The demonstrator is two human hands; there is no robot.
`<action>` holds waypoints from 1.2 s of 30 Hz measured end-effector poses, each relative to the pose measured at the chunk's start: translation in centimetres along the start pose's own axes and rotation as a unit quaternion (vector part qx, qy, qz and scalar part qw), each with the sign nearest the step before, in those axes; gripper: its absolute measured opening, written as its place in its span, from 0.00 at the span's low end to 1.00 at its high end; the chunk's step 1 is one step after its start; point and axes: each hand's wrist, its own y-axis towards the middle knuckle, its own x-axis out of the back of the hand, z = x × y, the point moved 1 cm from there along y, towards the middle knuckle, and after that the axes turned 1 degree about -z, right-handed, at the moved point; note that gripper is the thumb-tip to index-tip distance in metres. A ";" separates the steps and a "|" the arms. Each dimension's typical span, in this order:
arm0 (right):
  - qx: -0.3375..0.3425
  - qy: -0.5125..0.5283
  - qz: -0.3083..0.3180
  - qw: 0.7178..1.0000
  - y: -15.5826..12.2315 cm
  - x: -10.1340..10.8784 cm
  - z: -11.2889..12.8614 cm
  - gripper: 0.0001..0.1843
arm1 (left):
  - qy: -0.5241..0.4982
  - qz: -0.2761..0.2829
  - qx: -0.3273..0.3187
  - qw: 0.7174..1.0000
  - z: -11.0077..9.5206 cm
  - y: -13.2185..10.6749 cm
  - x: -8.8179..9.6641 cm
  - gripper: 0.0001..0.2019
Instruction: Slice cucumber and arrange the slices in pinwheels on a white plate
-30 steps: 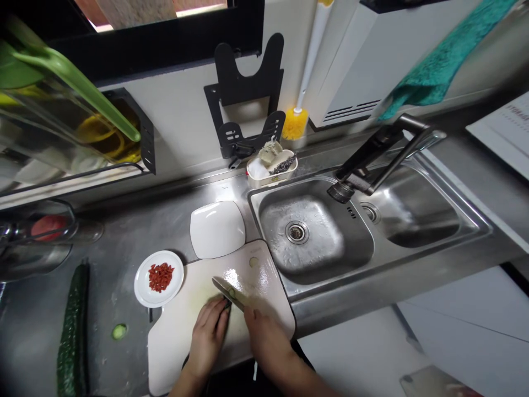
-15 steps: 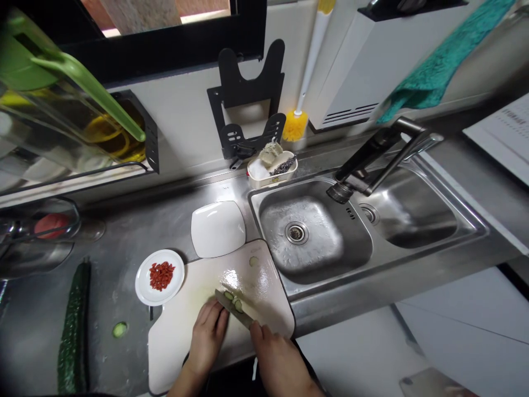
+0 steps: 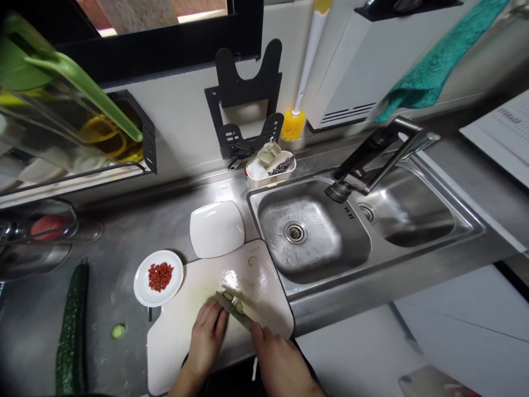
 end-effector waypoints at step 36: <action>0.009 -0.037 0.017 0.999 2.4 0.7 1.3 0.25 | 0.015 -0.008 -0.011 1.000 -0.1 0.2 0.1 0.11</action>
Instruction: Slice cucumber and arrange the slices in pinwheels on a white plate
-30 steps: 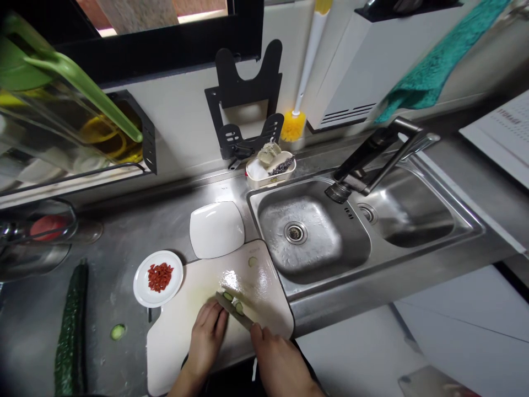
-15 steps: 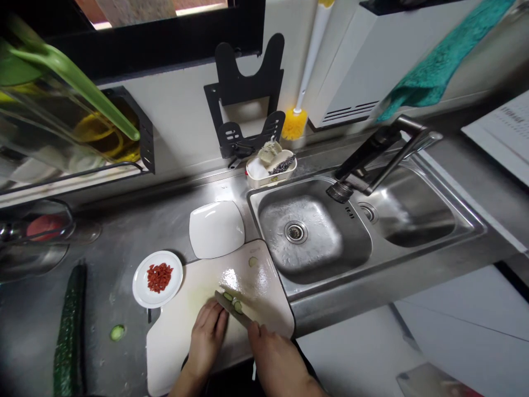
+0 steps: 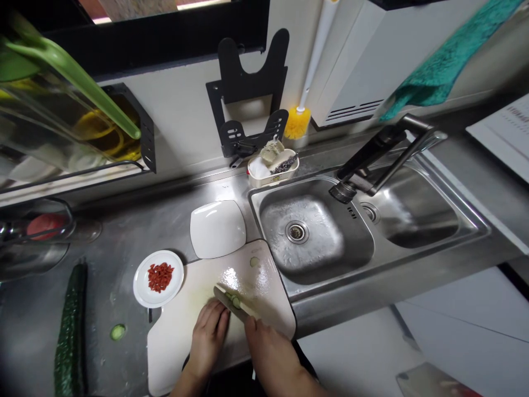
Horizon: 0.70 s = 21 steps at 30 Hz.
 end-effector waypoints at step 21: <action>0.002 0.104 -0.049 0.993 2.3 -2.9 -1.5 0.25 | -0.024 0.007 0.013 1.000 0.1 0.1 0.0 0.14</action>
